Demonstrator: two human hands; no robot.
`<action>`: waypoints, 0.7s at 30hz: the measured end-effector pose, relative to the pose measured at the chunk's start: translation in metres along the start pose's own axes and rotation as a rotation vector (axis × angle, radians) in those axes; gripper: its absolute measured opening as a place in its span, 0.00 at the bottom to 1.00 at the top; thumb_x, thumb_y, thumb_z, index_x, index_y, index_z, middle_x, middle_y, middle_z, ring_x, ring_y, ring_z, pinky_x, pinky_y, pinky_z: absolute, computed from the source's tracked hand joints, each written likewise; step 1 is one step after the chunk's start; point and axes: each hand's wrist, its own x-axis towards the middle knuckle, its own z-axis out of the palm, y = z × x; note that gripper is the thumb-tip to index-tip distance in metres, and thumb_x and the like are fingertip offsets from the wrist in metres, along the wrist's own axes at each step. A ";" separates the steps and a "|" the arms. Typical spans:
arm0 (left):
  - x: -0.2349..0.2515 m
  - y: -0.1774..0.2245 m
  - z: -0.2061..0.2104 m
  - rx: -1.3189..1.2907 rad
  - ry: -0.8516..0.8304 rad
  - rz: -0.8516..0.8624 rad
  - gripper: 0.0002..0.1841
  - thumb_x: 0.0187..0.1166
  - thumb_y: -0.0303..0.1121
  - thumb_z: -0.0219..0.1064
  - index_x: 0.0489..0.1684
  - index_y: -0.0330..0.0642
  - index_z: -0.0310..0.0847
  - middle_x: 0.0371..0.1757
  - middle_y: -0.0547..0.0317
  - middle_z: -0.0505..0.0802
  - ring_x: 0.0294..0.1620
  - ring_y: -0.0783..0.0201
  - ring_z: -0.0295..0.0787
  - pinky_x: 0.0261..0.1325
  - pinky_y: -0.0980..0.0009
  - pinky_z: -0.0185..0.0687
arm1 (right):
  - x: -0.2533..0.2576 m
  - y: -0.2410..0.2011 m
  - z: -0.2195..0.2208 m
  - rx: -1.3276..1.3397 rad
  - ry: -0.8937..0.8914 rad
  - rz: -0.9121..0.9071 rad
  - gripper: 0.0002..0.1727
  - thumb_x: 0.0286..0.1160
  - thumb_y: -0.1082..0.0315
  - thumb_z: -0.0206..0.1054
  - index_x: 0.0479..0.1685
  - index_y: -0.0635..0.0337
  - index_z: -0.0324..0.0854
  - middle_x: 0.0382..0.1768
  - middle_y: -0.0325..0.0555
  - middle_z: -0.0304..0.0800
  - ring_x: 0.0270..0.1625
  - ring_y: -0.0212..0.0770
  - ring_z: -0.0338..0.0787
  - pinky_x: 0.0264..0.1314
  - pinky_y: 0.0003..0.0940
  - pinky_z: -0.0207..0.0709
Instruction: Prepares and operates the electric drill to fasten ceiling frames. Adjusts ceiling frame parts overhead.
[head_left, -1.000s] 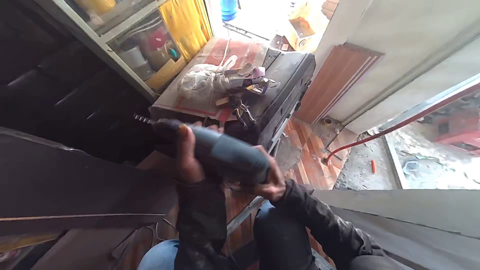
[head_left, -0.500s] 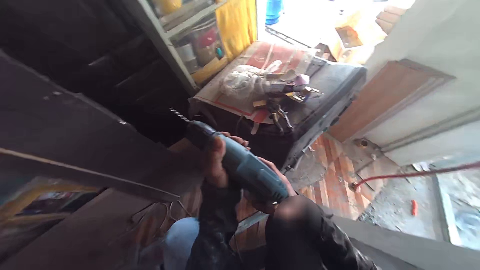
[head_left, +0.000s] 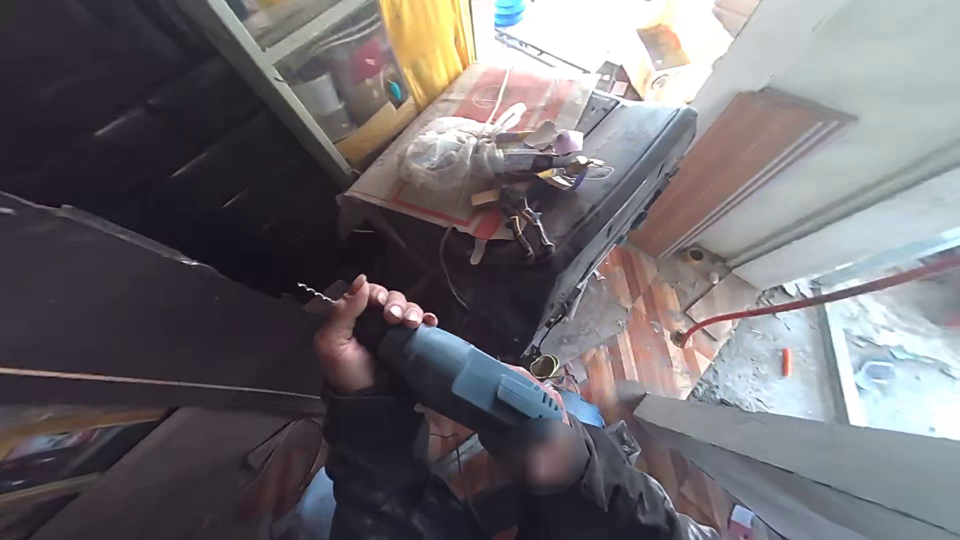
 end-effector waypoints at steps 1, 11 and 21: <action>-0.001 0.000 0.000 -0.015 0.003 0.008 0.22 0.87 0.45 0.52 0.24 0.46 0.85 0.17 0.63 0.86 0.23 0.63 0.90 0.36 0.60 0.92 | 0.000 0.000 0.000 -0.014 0.003 -0.014 0.41 0.53 0.66 0.84 0.70 0.77 0.74 0.58 0.50 0.93 0.62 0.28 0.91 0.72 0.26 0.83; -0.013 -0.005 0.014 0.142 0.014 0.158 0.15 0.83 0.37 0.53 0.24 0.52 0.83 0.18 0.62 0.88 0.25 0.62 0.93 0.37 0.62 0.93 | -0.009 0.003 -0.001 0.094 0.035 0.089 0.35 0.54 0.68 0.85 0.64 0.74 0.79 0.56 0.45 0.94 0.61 0.27 0.91 0.70 0.27 0.85; -0.001 -0.007 0.007 -0.036 -0.066 0.080 0.32 0.83 0.62 0.51 0.43 0.42 0.90 0.25 0.58 0.92 0.28 0.59 0.93 0.39 0.56 0.93 | -0.008 0.005 0.004 0.082 0.080 0.112 0.35 0.55 0.67 0.86 0.65 0.72 0.79 0.56 0.44 0.94 0.60 0.32 0.93 0.69 0.31 0.87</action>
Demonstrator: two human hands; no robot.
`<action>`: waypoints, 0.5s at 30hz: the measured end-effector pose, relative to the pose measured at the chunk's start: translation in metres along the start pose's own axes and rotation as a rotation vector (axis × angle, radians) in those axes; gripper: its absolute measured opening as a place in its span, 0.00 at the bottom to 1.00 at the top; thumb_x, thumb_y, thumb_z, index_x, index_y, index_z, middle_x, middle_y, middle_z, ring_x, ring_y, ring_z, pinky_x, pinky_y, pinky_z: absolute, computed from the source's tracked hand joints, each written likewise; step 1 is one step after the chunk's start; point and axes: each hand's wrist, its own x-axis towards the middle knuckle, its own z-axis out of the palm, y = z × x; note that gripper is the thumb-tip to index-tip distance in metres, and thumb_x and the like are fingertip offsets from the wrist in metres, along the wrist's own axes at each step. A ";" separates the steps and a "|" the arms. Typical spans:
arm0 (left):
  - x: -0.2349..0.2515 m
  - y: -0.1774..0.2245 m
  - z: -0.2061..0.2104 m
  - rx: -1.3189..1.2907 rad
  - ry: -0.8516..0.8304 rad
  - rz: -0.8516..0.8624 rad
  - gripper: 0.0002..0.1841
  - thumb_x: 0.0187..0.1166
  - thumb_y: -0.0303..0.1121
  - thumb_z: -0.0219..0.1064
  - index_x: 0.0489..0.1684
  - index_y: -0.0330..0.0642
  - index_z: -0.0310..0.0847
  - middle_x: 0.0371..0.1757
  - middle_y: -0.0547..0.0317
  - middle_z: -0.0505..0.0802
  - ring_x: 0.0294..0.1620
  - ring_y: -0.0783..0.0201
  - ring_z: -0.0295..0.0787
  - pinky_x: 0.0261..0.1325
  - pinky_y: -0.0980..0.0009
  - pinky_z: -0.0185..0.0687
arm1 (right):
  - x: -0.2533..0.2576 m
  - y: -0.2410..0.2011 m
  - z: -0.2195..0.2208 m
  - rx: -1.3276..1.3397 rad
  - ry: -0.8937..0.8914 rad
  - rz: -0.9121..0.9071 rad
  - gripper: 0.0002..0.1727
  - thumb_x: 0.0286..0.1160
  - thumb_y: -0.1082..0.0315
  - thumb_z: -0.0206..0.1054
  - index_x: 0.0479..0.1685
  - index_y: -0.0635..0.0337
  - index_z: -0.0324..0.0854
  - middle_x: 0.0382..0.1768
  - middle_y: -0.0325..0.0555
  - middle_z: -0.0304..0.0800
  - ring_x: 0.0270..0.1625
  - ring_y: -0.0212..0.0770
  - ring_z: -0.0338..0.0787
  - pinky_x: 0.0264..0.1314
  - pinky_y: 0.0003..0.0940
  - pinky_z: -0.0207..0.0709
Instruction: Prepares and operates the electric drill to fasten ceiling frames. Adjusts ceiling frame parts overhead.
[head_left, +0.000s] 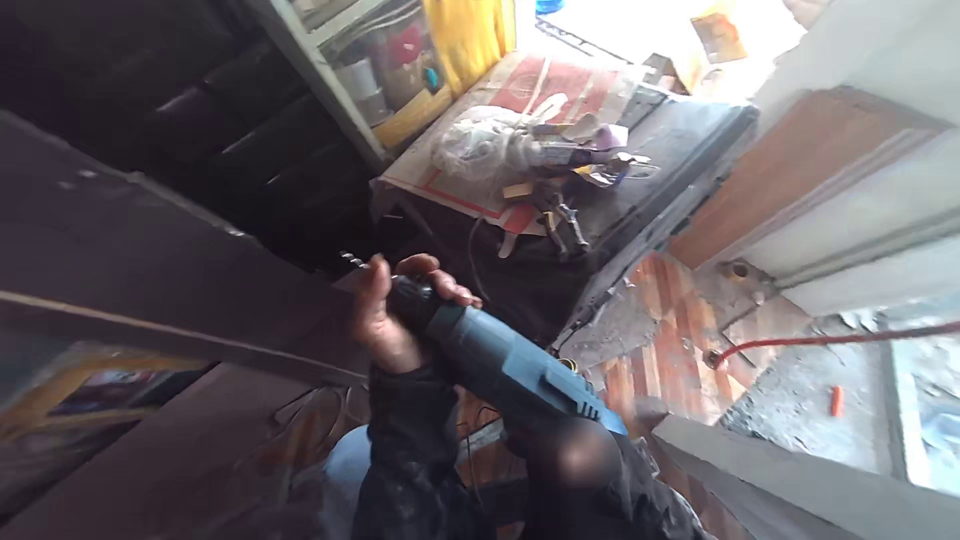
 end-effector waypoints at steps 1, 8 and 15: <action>0.000 0.000 0.001 0.025 0.011 0.007 0.31 0.85 0.61 0.49 0.41 0.43 0.89 0.23 0.58 0.91 0.26 0.60 0.93 0.37 0.58 0.93 | -0.001 0.000 0.001 0.011 0.011 0.010 0.35 0.54 0.68 0.86 0.65 0.71 0.80 0.56 0.43 0.95 0.59 0.32 0.93 0.68 0.32 0.88; -0.002 -0.001 0.005 0.172 0.053 0.027 0.21 0.88 0.46 0.49 0.25 0.51 0.80 0.17 0.64 0.86 0.22 0.65 0.89 0.33 0.65 0.90 | -0.007 0.006 -0.005 0.010 -0.020 0.030 0.29 0.58 0.67 0.85 0.62 0.67 0.83 0.51 0.43 0.96 0.54 0.34 0.95 0.62 0.34 0.91; -0.010 0.002 0.016 0.276 0.147 0.114 0.15 0.87 0.35 0.50 0.30 0.49 0.79 0.17 0.60 0.87 0.22 0.60 0.91 0.35 0.61 0.93 | -0.002 0.003 -0.004 0.041 -0.055 0.062 0.32 0.54 0.71 0.85 0.62 0.70 0.81 0.53 0.44 0.96 0.57 0.33 0.94 0.66 0.33 0.89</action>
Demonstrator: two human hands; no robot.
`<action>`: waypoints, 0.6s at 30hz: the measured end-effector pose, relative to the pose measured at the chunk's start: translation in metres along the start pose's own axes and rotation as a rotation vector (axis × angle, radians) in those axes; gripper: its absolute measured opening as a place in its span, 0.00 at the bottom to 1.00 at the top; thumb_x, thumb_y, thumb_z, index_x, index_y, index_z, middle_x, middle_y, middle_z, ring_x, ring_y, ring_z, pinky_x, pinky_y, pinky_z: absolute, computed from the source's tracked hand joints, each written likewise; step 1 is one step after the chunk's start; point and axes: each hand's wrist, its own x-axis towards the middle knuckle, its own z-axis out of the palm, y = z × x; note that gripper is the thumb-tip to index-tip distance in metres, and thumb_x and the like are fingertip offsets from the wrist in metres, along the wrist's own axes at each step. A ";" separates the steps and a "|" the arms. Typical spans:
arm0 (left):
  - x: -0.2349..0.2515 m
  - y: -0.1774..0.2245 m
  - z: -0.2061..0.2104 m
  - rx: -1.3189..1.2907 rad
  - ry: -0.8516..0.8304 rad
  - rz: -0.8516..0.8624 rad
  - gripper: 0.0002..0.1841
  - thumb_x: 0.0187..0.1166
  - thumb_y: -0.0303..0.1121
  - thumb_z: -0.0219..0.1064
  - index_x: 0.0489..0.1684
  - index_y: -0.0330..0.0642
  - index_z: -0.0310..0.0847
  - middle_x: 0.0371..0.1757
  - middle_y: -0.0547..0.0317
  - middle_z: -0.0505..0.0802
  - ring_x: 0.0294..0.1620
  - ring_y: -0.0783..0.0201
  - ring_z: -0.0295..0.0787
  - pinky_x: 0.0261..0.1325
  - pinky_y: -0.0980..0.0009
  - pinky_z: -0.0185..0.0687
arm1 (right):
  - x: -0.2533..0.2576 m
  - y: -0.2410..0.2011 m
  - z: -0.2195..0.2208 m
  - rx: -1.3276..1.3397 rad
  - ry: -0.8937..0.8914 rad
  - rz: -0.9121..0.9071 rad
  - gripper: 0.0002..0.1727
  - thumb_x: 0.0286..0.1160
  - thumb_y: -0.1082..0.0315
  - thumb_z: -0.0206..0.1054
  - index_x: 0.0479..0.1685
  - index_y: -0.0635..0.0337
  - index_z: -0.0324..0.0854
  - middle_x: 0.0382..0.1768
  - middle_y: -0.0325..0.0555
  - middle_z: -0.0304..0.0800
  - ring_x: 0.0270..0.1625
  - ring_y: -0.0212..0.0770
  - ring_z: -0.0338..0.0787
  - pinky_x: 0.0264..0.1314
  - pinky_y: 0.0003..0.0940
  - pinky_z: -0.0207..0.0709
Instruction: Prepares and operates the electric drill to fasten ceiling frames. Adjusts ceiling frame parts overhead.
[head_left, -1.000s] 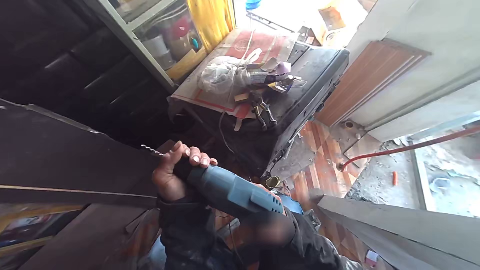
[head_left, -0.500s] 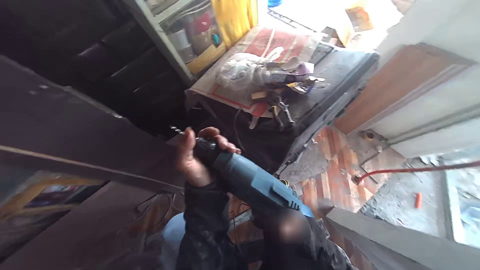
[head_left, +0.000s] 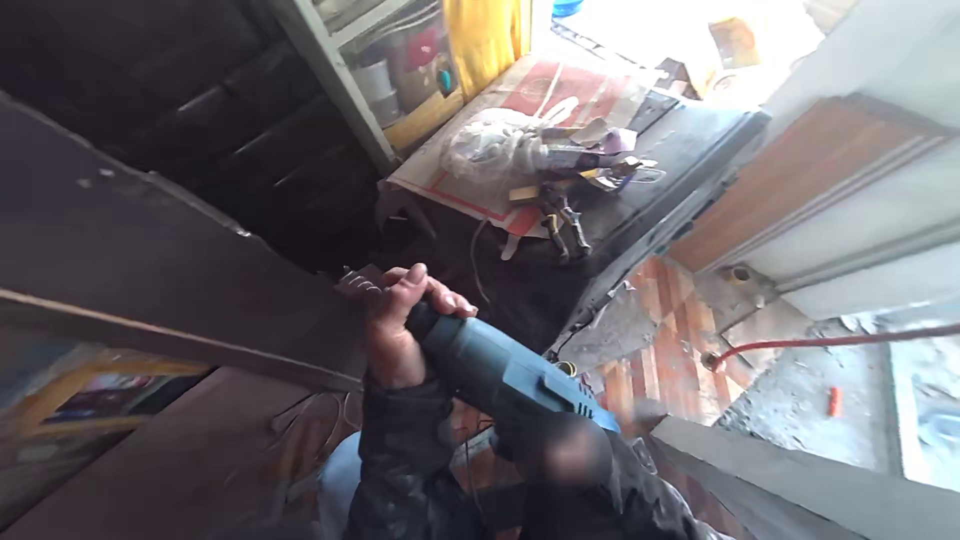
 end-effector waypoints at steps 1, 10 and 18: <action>0.002 0.001 0.002 0.014 -0.044 0.013 0.15 0.88 0.38 0.52 0.29 0.50 0.80 0.18 0.61 0.87 0.23 0.61 0.91 0.36 0.60 0.93 | 0.002 0.000 0.001 0.019 -0.001 -0.015 0.32 0.53 0.72 0.85 0.63 0.72 0.81 0.54 0.45 0.95 0.58 0.33 0.93 0.68 0.33 0.88; -0.002 0.014 0.015 0.043 -0.154 0.135 0.39 0.92 0.59 0.25 0.42 0.48 0.87 0.30 0.57 0.94 0.31 0.58 0.96 0.37 0.59 0.96 | 0.003 -0.002 0.006 0.133 0.005 -0.087 0.36 0.51 0.75 0.85 0.66 0.73 0.79 0.59 0.43 0.93 0.63 0.28 0.90 0.72 0.28 0.84; 0.001 0.033 0.018 0.087 -0.153 0.226 0.26 0.94 0.53 0.40 0.45 0.57 0.89 0.48 0.63 0.96 0.56 0.58 0.95 0.63 0.54 0.91 | -0.003 0.006 0.005 0.243 0.028 -0.190 0.35 0.56 0.70 0.85 0.69 0.65 0.79 0.62 0.39 0.92 0.65 0.29 0.90 0.73 0.31 0.84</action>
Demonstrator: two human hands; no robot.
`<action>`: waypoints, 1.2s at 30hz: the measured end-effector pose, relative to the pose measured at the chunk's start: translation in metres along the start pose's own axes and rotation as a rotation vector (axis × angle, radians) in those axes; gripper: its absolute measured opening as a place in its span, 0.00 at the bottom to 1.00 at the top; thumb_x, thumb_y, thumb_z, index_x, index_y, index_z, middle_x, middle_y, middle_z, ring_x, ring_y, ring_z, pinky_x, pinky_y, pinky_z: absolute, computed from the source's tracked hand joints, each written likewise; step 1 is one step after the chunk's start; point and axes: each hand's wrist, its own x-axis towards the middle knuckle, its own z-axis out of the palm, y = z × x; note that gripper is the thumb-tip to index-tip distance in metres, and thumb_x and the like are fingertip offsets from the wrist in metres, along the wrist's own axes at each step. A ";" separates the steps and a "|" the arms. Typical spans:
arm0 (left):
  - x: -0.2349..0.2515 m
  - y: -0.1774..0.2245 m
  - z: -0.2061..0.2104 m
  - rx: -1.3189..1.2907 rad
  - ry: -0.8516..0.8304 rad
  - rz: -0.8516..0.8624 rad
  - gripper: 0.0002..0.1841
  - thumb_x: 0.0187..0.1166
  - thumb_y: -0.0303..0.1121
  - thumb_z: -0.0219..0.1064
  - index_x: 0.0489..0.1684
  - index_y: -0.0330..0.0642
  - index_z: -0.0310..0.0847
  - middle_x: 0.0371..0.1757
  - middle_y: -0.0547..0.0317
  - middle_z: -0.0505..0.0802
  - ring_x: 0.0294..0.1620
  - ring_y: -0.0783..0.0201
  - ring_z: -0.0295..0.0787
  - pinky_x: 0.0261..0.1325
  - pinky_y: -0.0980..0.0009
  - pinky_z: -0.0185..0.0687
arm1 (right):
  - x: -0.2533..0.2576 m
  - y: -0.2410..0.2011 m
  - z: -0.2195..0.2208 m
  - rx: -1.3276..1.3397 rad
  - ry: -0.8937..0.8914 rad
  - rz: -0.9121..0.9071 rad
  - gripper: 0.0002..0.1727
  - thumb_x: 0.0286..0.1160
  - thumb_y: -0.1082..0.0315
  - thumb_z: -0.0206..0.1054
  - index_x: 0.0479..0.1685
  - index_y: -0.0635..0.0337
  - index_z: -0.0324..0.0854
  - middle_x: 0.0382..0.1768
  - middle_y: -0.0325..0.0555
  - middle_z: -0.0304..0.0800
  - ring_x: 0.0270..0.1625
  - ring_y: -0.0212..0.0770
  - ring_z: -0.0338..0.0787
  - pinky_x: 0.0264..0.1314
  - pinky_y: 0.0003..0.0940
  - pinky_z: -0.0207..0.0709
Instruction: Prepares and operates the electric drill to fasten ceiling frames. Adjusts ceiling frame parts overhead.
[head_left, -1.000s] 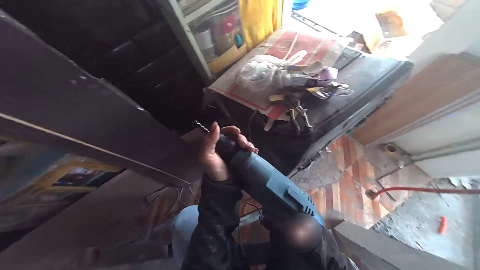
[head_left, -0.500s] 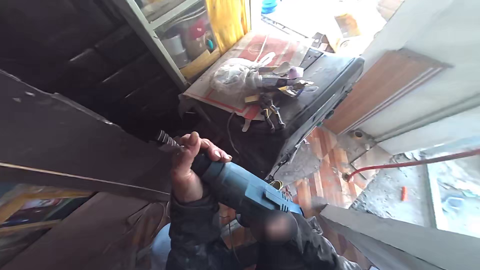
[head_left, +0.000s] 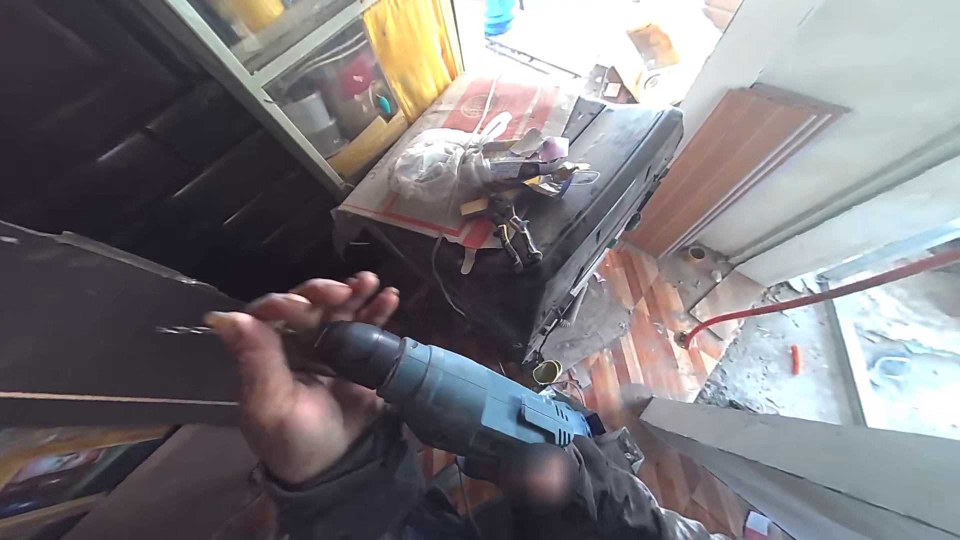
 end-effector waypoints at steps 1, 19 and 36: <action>0.010 0.005 -0.007 0.002 -0.010 -0.005 0.27 0.95 0.52 0.37 0.47 0.59 0.88 0.47 0.66 0.96 0.56 0.60 0.94 0.64 0.55 0.91 | -0.002 0.000 -0.002 0.017 0.001 0.005 0.35 0.56 0.70 0.85 0.70 0.65 0.79 0.62 0.40 0.92 0.65 0.30 0.90 0.72 0.32 0.84; 0.167 -0.263 0.008 1.905 -0.730 -0.662 0.17 0.85 0.37 0.64 0.66 0.41 0.85 0.74 0.36 0.84 0.78 0.35 0.75 0.77 0.33 0.64 | -0.032 -0.067 -0.067 0.271 0.143 0.163 0.13 0.78 0.62 0.70 0.59 0.45 0.89 0.51 0.29 0.94 0.59 0.27 0.90 0.69 0.30 0.82; 0.122 -0.242 -0.060 1.359 -0.445 -0.097 0.12 0.82 0.31 0.66 0.50 0.33 0.93 0.51 0.40 0.95 0.56 0.46 0.93 0.67 0.47 0.83 | -0.046 -0.053 -0.096 0.145 0.171 0.244 0.17 0.77 0.58 0.71 0.63 0.45 0.88 0.57 0.34 0.94 0.63 0.33 0.90 0.71 0.36 0.80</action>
